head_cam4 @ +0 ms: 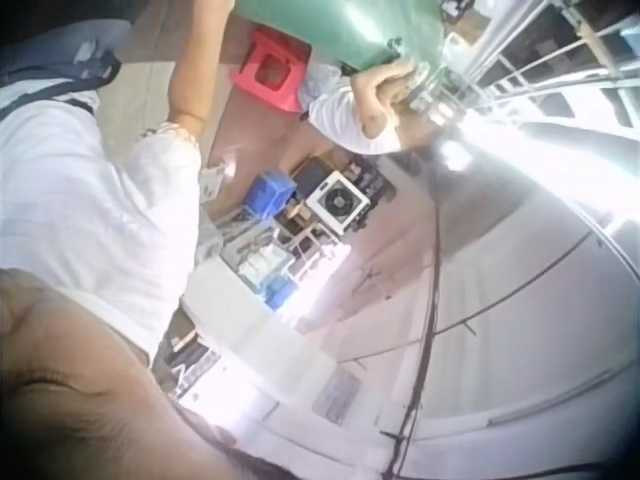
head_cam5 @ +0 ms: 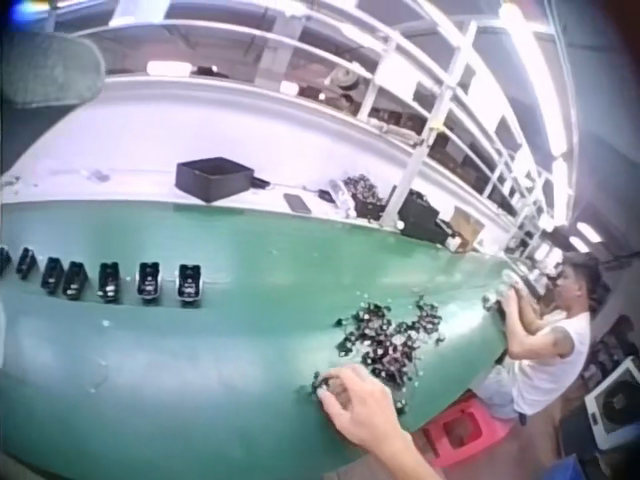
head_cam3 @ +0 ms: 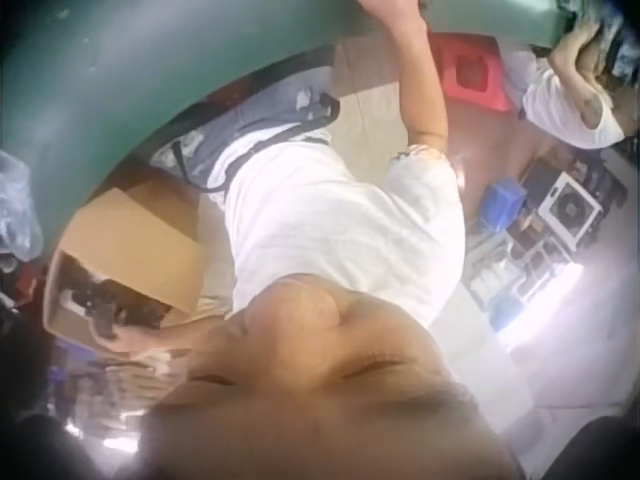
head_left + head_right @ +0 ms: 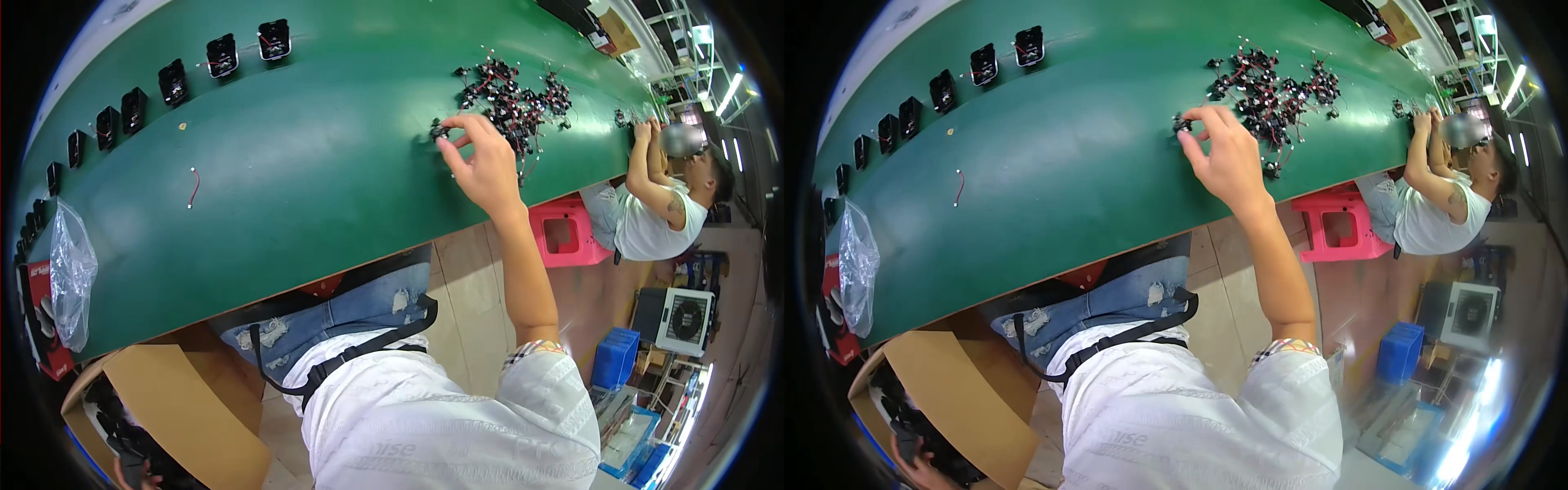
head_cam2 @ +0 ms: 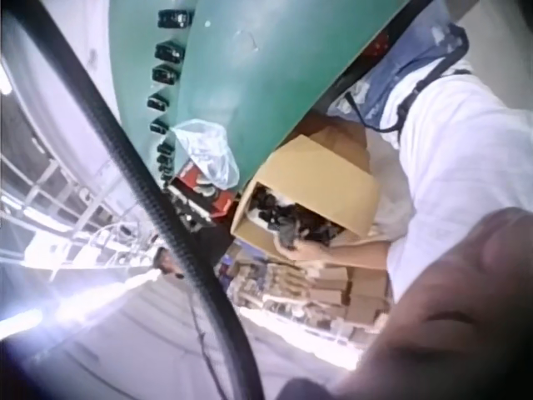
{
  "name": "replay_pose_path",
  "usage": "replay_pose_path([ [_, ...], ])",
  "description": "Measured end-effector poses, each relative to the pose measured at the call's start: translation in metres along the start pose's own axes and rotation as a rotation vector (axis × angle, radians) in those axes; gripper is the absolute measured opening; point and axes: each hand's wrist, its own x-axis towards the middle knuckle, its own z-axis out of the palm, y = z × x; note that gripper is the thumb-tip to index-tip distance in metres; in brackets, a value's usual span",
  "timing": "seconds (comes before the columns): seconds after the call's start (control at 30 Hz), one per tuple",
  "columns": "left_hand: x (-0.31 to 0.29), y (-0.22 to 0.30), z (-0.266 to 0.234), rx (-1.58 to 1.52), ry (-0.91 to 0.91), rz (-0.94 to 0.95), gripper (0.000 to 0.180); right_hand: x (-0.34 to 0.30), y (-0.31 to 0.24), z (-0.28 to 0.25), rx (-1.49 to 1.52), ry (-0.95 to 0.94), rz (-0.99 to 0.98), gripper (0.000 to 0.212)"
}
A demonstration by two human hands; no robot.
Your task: Assembling small electronic components into plastic housings on a production line.
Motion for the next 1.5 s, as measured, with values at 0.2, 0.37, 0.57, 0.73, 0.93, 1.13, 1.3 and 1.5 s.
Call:
replay_pose_path([
  [0.2, 0.061, 0.070, 0.017, -0.900, -0.671, 0.144, 0.043, 0.007, 0.011, 0.002, -0.025, -0.001, -0.021, 0.019],
  [0.37, 0.020, 0.261, 0.054, -0.772, -1.531, 0.783, 0.034, 0.016, -0.016, 0.002, 0.397, -0.056, 0.115, 0.014],
  [0.57, 0.012, 0.297, 0.059, -0.934, -1.520, 1.008, 0.045, 0.000, -0.052, 0.026, 0.996, -0.209, 0.168, 0.020],
  [0.73, 0.004, 0.297, 0.076, -1.155, -1.509, 0.677, 0.058, -0.008, -0.051, 0.059, 1.066, -0.255, 0.241, 0.030],
  [0.93, -0.003, 0.308, 0.063, -1.143, -1.361, 0.949, 0.035, -0.008, -0.071, 0.063, 1.000, -0.193, 0.255, 0.021],
  [1.13, -0.013, 0.285, 0.098, -0.746, -1.155, 1.103, 0.027, -0.011, -0.077, 0.076, 1.257, -0.214, 0.304, 0.021],
  [1.3, 0.011, 0.291, 0.214, -0.795, -1.402, 0.285, 0.023, 0.001, -0.095, 0.036, 1.345, -0.113, 0.284, 0.029],
  [1.5, 0.007, 0.278, 0.254, -0.700, -1.579, -0.094, 0.025, -0.006, -0.114, 0.029, 1.467, -0.156, 0.064, 0.018],
])
